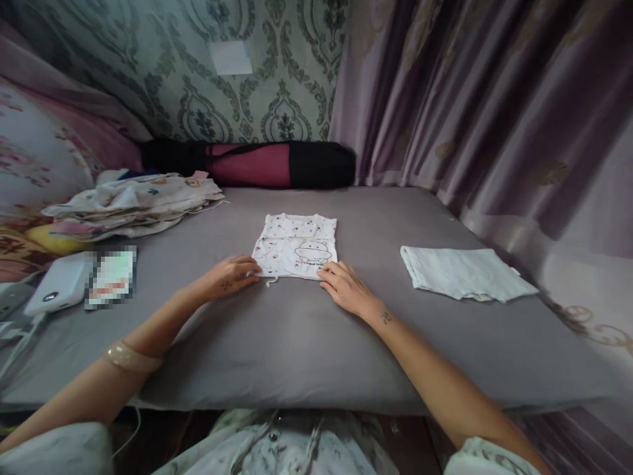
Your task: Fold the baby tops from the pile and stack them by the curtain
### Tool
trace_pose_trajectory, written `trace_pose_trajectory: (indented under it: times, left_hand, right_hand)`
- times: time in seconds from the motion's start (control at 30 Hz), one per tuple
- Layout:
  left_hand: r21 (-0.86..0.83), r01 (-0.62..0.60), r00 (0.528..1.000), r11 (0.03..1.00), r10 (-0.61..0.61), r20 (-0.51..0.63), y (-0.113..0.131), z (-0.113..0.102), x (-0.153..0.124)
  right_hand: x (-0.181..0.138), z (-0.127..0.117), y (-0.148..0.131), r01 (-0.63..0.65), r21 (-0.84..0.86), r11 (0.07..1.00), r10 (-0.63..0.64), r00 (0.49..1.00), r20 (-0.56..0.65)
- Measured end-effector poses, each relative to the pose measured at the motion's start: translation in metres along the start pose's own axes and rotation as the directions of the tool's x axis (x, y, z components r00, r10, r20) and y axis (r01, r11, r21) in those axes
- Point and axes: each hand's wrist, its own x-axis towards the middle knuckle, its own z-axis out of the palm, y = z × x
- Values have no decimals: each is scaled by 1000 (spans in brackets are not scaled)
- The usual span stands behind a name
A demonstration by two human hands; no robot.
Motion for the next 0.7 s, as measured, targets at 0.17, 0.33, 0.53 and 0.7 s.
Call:
trace_pose_trajectory:
  times: [0.17, 0.33, 0.53, 0.7]
  left_hand:
    - [46, -37, 998, 998, 35, 47, 4, -5, 0]
    - [60, -32, 996, 998, 26, 91, 10, -10, 1]
    - [151, -26, 999, 988, 19, 47, 9, -3, 3]
    - [75, 49, 998, 996, -46, -37, 7, 4, 2]
  right_hand:
    - [4, -6, 0, 28, -15, 999, -28, 999, 43]
    - [2, -7, 1, 26, 19, 999, -27, 997, 78]
    - [1, -7, 11, 35, 88, 995, -45, 993, 111]
    - [6, -3, 14, 35, 88, 996, -39, 998, 47]
